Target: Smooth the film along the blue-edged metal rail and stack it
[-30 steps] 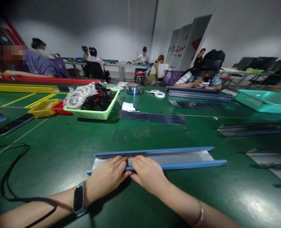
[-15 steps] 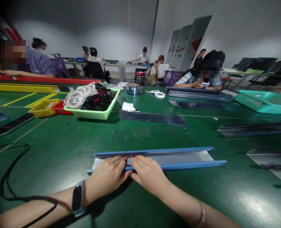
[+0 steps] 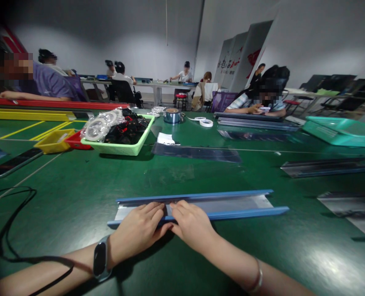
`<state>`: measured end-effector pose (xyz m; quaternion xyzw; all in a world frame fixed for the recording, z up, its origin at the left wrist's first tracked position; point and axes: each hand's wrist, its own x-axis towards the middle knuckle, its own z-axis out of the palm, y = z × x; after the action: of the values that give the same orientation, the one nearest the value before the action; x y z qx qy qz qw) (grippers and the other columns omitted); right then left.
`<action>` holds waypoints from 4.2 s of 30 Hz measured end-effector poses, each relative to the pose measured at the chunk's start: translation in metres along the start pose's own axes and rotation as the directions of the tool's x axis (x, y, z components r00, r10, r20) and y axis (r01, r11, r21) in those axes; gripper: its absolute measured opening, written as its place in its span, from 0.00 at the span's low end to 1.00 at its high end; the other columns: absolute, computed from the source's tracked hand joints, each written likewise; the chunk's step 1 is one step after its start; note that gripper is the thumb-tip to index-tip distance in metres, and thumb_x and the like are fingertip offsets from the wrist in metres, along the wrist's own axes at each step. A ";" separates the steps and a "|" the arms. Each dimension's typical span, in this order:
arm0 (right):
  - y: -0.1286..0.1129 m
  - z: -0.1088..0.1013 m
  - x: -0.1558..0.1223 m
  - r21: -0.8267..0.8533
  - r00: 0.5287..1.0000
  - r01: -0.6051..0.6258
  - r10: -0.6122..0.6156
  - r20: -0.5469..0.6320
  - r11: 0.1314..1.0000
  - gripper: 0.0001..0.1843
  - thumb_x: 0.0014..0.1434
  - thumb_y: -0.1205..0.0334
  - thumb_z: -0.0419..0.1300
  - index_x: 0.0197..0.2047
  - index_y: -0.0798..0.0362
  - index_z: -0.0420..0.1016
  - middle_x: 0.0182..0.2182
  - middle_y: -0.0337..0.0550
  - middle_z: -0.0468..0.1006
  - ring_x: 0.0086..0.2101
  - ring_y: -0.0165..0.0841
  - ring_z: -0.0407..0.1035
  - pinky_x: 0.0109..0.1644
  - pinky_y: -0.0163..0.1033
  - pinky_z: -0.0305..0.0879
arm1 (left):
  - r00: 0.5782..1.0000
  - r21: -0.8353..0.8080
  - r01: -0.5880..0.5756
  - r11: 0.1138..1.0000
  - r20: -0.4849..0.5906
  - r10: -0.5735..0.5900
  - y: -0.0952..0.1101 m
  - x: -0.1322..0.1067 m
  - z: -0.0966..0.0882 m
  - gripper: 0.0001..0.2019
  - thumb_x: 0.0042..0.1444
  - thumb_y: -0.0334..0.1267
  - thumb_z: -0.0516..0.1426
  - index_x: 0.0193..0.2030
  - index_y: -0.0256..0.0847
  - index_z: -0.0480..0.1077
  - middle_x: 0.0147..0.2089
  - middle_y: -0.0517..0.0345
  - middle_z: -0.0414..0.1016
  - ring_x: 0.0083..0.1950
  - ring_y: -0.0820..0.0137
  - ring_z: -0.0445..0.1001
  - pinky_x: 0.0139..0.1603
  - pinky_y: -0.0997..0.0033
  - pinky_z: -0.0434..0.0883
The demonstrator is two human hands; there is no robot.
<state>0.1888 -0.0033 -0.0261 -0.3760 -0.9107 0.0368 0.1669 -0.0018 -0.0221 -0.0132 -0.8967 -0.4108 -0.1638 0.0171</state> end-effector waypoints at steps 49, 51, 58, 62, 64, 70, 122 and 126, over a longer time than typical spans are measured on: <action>0.001 0.006 -0.007 0.019 0.991 0.031 -0.029 -0.128 0.999 0.18 0.56 0.64 0.60 0.50 0.53 0.65 0.37 0.44 0.77 0.37 0.37 0.72 0.42 0.42 0.67 | 0.999 0.008 -0.035 0.999 0.014 0.035 -0.002 -0.007 0.008 0.08 0.65 0.38 0.45 0.40 0.38 0.61 0.34 0.56 0.68 0.36 0.65 0.69 0.32 0.66 0.69; 0.000 0.006 -0.007 0.011 0.991 0.031 -0.029 -0.127 0.999 0.19 0.55 0.65 0.61 0.50 0.53 0.65 0.38 0.44 0.77 0.37 0.38 0.72 0.42 0.42 0.67 | 0.999 0.001 -0.044 0.999 0.012 0.044 -0.002 -0.007 0.008 0.07 0.64 0.37 0.46 0.40 0.38 0.61 0.34 0.56 0.68 0.36 0.65 0.69 0.32 0.66 0.68; -0.002 0.003 -0.005 -0.001 0.996 0.024 -0.024 -0.082 1.000 0.18 0.55 0.64 0.61 0.49 0.54 0.65 0.39 0.45 0.76 0.39 0.38 0.71 0.43 0.43 0.67 | 0.999 0.031 -0.034 0.999 0.033 0.033 -0.003 -0.006 0.011 0.06 0.63 0.37 0.48 0.40 0.38 0.62 0.33 0.57 0.68 0.33 0.66 0.69 0.30 0.67 0.68; -0.004 0.002 -0.003 -0.028 1.000 -0.004 0.003 -0.031 1.000 0.14 0.55 0.64 0.61 0.45 0.53 0.66 0.37 0.45 0.76 0.38 0.38 0.70 0.41 0.42 0.67 | 0.999 0.039 -0.026 0.999 0.049 0.024 -0.002 -0.006 0.009 0.06 0.63 0.37 0.48 0.41 0.37 0.62 0.33 0.56 0.68 0.34 0.66 0.69 0.31 0.68 0.68; -0.005 0.001 -0.003 -0.042 1.000 -0.023 0.022 -0.020 0.999 0.12 0.55 0.64 0.61 0.43 0.53 0.66 0.35 0.44 0.75 0.37 0.38 0.69 0.40 0.42 0.66 | 0.998 0.042 -0.019 0.999 0.064 0.017 -0.002 -0.006 0.007 0.06 0.63 0.36 0.47 0.42 0.38 0.62 0.34 0.55 0.68 0.35 0.66 0.69 0.32 0.67 0.69; -0.005 -0.001 -0.002 -0.073 0.999 -0.038 0.038 -0.010 0.997 0.11 0.55 0.61 0.62 0.40 0.53 0.66 0.32 0.43 0.74 0.35 0.37 0.69 0.38 0.41 0.65 | 0.995 0.057 -0.019 0.998 0.095 0.013 0.000 -0.005 0.002 0.06 0.63 0.36 0.47 0.41 0.38 0.62 0.34 0.56 0.68 0.35 0.65 0.69 0.31 0.66 0.69; -0.011 0.002 -0.005 -0.167 0.995 -0.068 0.054 -0.090 0.984 0.08 0.52 0.61 0.64 0.30 0.53 0.68 0.30 0.42 0.72 0.35 0.37 0.67 0.36 0.40 0.64 | 0.982 0.107 0.172 0.979 -0.091 -0.163 0.004 -0.011 0.004 0.17 0.60 0.48 0.50 0.30 0.37 0.69 0.31 0.52 0.68 0.36 0.63 0.69 0.33 0.64 0.70; -0.012 0.000 -0.004 -0.108 0.995 -0.080 0.073 -0.075 0.991 0.07 0.51 0.62 0.64 0.32 0.53 0.69 0.31 0.41 0.72 0.36 0.37 0.66 0.38 0.40 0.64 | 0.982 0.112 0.178 0.978 -0.088 -0.169 0.004 -0.010 0.003 0.16 0.60 0.48 0.51 0.31 0.37 0.68 0.31 0.52 0.68 0.35 0.63 0.69 0.32 0.64 0.70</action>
<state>0.1834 -0.0147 -0.0247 -0.4204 -0.8897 -0.0208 0.1766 -0.0039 -0.0318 -0.0189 -0.8478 -0.4956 -0.1744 0.0724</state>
